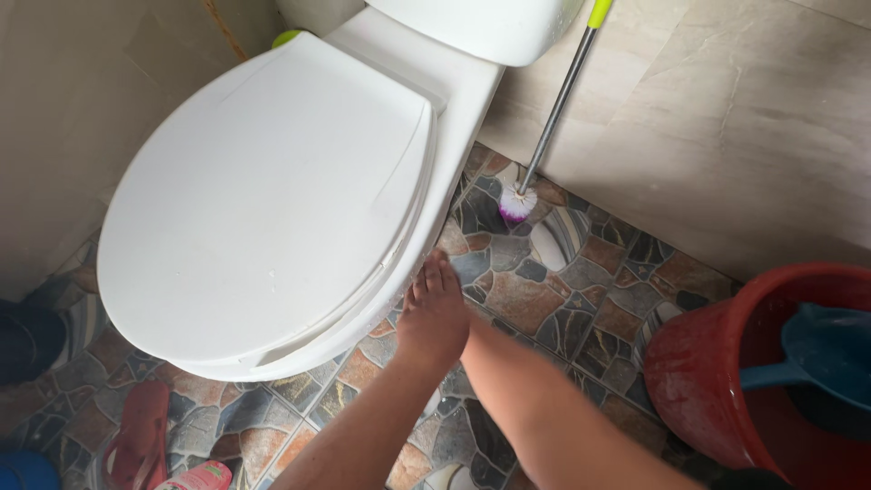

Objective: The person pours cleaning liquid into the toilet bowl, scrubs the interior with a toilet brush, then uses a handheld brush to clean the toilet seat and surrounding floor area. The person also fills a red bucket with water from a wall tap.

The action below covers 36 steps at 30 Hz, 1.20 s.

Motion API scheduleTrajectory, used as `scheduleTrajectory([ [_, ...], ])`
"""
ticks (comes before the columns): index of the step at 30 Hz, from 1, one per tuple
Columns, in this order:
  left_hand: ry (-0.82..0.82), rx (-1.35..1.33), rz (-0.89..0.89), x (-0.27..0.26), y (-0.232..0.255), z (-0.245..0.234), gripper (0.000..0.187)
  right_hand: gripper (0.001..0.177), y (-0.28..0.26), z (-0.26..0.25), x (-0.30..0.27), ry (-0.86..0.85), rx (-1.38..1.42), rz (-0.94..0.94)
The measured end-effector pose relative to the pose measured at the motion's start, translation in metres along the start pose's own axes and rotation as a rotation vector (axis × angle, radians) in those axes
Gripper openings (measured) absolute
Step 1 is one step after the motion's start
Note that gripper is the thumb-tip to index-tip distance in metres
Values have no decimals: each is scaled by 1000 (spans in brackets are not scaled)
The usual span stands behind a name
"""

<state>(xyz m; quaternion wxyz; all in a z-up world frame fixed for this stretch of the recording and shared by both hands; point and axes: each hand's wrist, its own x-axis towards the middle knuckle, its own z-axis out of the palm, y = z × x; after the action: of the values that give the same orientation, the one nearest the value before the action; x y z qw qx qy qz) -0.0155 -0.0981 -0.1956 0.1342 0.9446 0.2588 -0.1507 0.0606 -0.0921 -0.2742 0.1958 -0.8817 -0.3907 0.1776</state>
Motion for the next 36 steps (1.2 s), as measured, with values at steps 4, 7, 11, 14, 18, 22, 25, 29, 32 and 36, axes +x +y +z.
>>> scheduleTrajectory([
  [4,56,29,54,-18,-5,10,62,33,18,-9,47,-100,953,617],
  [7,-65,140,56,-20,-12,11,72,32,6,16,17,-110,739,437],
  [11,33,49,-21,-21,-10,15,61,32,-7,60,-61,-112,527,224],
  [14,6,56,-1,-23,-7,16,62,31,6,62,-62,-113,453,202],
  [18,-8,44,43,-20,-6,14,65,31,47,29,11,-105,558,422],
  [22,-2,60,60,-22,-6,23,66,31,47,24,19,-135,670,507],
  [25,19,42,26,-14,-3,30,66,31,19,50,-44,-93,524,297],
  [29,98,6,25,-18,-6,39,61,31,9,80,-86,-148,405,186],
  [32,35,11,13,-25,-9,38,63,31,32,67,-48,-168,361,238],
  [36,-6,87,48,-31,-13,25,68,31,58,24,47,-152,511,458],
])
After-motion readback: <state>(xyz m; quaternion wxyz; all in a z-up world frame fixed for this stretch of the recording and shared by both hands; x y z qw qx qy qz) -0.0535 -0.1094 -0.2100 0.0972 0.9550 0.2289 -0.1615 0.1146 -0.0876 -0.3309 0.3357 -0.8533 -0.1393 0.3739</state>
